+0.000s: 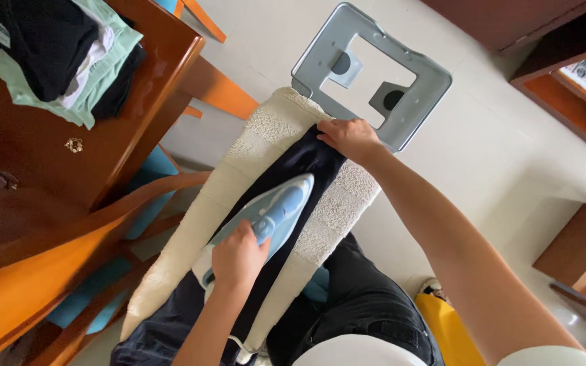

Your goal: The person is ironing a black t-shirt on an ironing board and then folding it.

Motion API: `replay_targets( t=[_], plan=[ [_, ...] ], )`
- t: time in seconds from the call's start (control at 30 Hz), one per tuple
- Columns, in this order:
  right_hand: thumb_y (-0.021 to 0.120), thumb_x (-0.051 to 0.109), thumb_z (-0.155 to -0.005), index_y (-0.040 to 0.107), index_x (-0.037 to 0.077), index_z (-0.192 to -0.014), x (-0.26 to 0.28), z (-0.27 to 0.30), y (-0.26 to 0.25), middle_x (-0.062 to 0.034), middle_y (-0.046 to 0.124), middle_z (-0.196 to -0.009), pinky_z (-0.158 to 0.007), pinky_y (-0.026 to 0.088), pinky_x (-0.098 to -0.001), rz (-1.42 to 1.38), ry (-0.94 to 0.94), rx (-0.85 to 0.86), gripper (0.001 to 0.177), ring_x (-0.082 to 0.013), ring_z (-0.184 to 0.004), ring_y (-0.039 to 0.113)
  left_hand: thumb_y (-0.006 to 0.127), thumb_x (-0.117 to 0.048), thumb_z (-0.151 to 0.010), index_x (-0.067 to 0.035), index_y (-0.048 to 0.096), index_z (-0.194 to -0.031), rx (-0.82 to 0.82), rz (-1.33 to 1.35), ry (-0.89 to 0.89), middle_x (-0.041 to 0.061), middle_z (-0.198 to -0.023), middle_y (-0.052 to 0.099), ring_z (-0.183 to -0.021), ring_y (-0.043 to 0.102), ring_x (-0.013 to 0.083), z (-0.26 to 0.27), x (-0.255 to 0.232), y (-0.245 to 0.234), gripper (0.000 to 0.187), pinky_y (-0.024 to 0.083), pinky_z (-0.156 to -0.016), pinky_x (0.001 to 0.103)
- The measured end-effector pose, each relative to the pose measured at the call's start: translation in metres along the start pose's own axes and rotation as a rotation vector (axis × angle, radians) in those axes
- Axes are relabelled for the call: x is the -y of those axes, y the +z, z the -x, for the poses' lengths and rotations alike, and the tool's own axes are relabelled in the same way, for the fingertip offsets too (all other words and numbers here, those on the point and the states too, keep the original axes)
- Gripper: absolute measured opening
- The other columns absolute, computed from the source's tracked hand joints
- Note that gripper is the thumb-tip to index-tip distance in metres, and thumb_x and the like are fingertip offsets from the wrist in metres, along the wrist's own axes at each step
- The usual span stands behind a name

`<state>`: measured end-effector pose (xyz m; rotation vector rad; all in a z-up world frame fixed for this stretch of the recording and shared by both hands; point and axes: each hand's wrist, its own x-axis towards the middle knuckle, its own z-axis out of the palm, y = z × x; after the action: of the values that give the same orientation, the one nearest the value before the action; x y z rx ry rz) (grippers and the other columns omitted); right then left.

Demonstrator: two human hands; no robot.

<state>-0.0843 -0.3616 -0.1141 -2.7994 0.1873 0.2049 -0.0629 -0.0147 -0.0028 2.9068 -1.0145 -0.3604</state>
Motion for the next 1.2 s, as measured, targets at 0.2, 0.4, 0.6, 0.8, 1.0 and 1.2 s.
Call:
replay_targets(
  t=[0.2, 0.4, 0.6, 0.8, 1.0, 1.2],
  plan=[
    [0.057, 0.038, -0.104, 0.063, 0.017, -0.114, -0.010, -0.002, 0.008, -0.0072, 0.071, -0.089, -0.069, 0.057, -0.0465, -0.074, -0.066, -0.069, 0.025, -0.0329, -0.082, 0.070, 0.079, -0.035, -0.076, -0.006, 0.062, -0.082, 0.020, 0.091, 0.058, 0.014, -0.073, 0.072, -0.064, 0.072, 0.0359, -0.022, -0.012, 0.000, 0.034, 0.059, -0.057, 0.048],
    [0.065, 0.035, -0.097, 0.064, 0.018, -0.122, -0.008, 0.003, -0.002, -0.0090, 0.074, -0.091, -0.071, 0.056, -0.0432, -0.426, 0.327, -0.130, 0.030, -0.0296, -0.083, 0.071, 0.077, -0.037, -0.082, -0.005, 0.062, -0.091, 0.109, 0.241, -0.089, 0.018, -0.077, 0.073, -0.072, 0.073, 0.0392, -0.030, -0.036, 0.001, 0.037, 0.059, -0.063, 0.050],
    [0.051, 0.024, -0.103, 0.064, 0.001, -0.098, 0.012, 0.116, -0.005, -0.0163, 0.069, -0.079, -0.053, 0.048, -0.0373, -1.088, 0.931, -0.114, 0.027, -0.0219, -0.063, 0.066, 0.066, -0.063, -0.087, 0.000, 0.060, -0.101, 0.251, 0.589, -0.268, 0.023, -0.090, 0.073, -0.083, 0.073, 0.0398, -0.026, -0.097, -0.009, 0.065, 0.058, -0.073, 0.051],
    [0.045, 0.045, -0.096, 0.059, 0.005, -0.128, 0.089, 0.202, -0.047, -0.0091, 0.071, -0.120, -0.092, 0.056, -0.0352, -1.753, 0.556, 0.059, 0.053, -0.0194, -0.105, 0.069, 0.035, -0.058, -0.104, 0.006, 0.064, -0.109, 0.358, 1.074, -0.355, 0.031, -0.101, 0.070, -0.098, 0.068, 0.0476, -0.036, -0.175, -0.024, 0.071, 0.052, -0.088, 0.058],
    [0.060, 0.022, -0.102, 0.061, -0.001, -0.130, 0.030, 0.171, -0.067, -0.0106, 0.068, -0.115, -0.085, 0.054, -0.0377, -1.558, 0.674, -0.047, 0.036, -0.0219, -0.099, 0.066, 0.046, -0.025, -0.111, 0.007, 0.062, -0.112, -0.379, 0.751, 0.164, 0.026, -0.095, 0.067, -0.094, 0.063, 0.0437, -0.018, -0.227, 0.009, 0.036, 0.047, -0.094, 0.058],
    [0.072, 0.016, -0.090, 0.067, -0.005, -0.111, 0.074, 0.119, -0.143, -0.0135, 0.073, -0.097, -0.075, 0.056, -0.0354, -1.274, 0.757, 0.209, 0.030, -0.0220, -0.085, 0.069, 0.049, -0.025, -0.106, -0.003, 0.067, -0.112, -0.073, 1.308, 0.115, 0.019, -0.117, 0.070, -0.111, 0.066, 0.0381, 0.064, -0.146, -0.083, 0.029, 0.052, -0.096, 0.047]
  ],
)
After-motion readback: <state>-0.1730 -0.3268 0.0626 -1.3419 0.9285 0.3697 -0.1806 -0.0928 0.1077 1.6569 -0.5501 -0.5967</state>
